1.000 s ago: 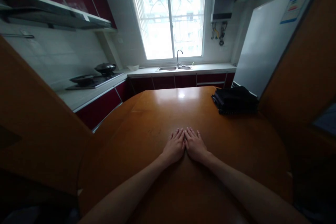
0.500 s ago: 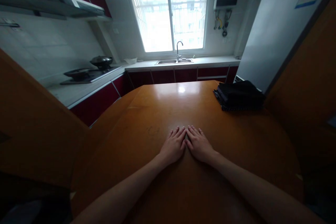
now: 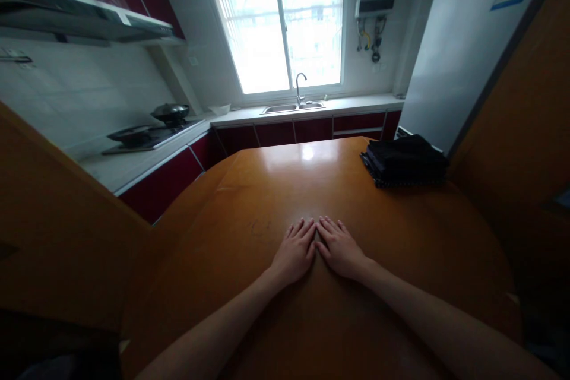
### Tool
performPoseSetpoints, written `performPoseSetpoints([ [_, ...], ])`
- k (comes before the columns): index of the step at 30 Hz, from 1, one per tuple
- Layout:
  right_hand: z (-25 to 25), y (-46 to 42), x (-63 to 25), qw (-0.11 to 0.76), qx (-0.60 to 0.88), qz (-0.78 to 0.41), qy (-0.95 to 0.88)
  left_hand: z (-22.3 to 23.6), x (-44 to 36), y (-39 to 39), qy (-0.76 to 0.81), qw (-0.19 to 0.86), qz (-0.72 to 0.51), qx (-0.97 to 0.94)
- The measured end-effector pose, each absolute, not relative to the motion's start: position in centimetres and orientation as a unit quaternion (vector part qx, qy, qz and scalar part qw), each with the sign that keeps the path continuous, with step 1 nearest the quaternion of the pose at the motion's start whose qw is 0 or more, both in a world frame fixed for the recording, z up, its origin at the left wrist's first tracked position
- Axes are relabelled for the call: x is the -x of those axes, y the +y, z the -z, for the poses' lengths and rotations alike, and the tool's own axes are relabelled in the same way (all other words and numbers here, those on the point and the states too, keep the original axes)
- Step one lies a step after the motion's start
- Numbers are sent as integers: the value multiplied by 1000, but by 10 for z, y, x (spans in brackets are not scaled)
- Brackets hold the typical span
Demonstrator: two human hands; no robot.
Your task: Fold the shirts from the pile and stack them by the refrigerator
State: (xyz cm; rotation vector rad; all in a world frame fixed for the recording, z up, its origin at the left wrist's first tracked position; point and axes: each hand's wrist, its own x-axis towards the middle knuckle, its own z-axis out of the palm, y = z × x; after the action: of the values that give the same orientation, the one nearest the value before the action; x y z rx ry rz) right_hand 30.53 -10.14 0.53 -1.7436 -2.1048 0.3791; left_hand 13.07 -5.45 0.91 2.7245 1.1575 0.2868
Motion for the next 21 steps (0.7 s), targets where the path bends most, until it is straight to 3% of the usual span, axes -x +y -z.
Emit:
performPoseSetpoints([
  [21, -12, -104, -304, 199, 617, -162, -744, -13, -128, -55, 396, 90, -86, -910],
])
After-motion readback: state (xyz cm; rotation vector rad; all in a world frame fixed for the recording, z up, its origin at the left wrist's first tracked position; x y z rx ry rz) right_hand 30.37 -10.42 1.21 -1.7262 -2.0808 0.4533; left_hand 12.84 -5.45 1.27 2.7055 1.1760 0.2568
